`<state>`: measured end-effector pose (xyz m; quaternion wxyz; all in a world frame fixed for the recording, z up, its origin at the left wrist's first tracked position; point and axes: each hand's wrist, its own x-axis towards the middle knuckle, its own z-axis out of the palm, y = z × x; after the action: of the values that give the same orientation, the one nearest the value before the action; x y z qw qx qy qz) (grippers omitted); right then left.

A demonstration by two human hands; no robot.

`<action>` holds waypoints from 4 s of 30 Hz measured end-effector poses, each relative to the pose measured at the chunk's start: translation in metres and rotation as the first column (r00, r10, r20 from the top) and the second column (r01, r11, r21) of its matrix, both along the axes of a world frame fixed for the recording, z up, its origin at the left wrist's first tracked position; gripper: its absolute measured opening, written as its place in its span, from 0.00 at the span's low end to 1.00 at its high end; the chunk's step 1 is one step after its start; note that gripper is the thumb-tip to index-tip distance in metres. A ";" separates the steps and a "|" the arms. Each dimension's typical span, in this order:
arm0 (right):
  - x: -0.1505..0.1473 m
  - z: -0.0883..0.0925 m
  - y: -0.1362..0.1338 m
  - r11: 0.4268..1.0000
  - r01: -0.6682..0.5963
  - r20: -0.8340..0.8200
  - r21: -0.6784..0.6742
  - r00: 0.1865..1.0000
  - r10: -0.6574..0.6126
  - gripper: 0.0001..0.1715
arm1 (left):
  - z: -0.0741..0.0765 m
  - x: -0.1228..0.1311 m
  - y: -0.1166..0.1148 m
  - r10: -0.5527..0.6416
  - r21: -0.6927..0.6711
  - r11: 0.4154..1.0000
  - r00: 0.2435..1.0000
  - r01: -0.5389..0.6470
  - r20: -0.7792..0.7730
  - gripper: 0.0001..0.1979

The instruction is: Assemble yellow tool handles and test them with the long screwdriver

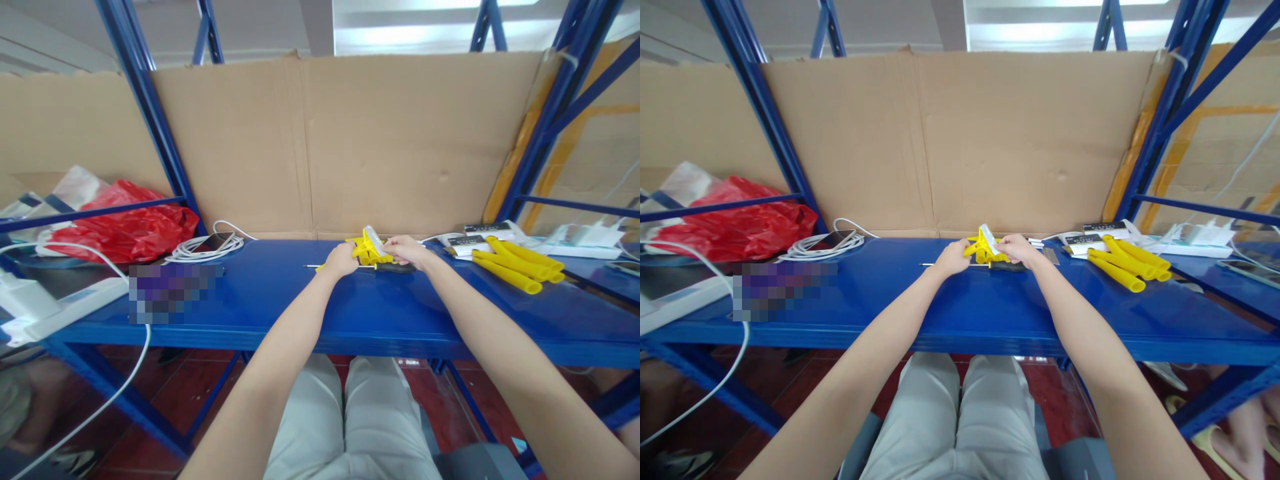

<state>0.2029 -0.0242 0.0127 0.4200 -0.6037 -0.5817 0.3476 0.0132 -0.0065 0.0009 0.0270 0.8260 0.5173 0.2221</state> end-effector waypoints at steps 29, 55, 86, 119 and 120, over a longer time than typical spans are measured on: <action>-0.010 0.002 -0.008 0.996 -0.048 -0.129 -0.073 0.991 0.039 0.18 | 0.006 -0.001 -0.009 0.085 -0.004 0.996 0.996 -0.085 -0.002 0.18; -0.019 0.003 -0.009 0.982 -0.103 -0.219 -0.158 0.973 0.067 0.21 | -0.002 0.006 -0.012 -0.054 0.091 0.993 0.971 0.078 -0.232 0.32; 0.070 -0.034 0.042 0.972 0.028 0.697 0.235 0.691 -0.189 0.14 | -0.004 0.005 -0.007 -0.070 0.123 0.988 0.984 0.091 -0.166 0.27; 0.053 -0.022 0.037 0.987 -0.158 0.701 -0.007 0.703 0.118 0.10 | -0.003 0.009 -0.012 -0.091 0.128 0.983 0.960 0.128 -0.265 0.29; 0.053 -0.022 0.037 0.991 -0.135 0.711 0.010 0.698 0.088 0.08 | -0.003 0.009 -0.012 -0.093 0.131 0.983 0.960 0.131 -0.262 0.29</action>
<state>0.2554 0.0128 -0.0090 0.1608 -0.6412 -0.7442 0.0959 0.0218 -0.0182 -0.0021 -0.0881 0.8755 0.4511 0.1495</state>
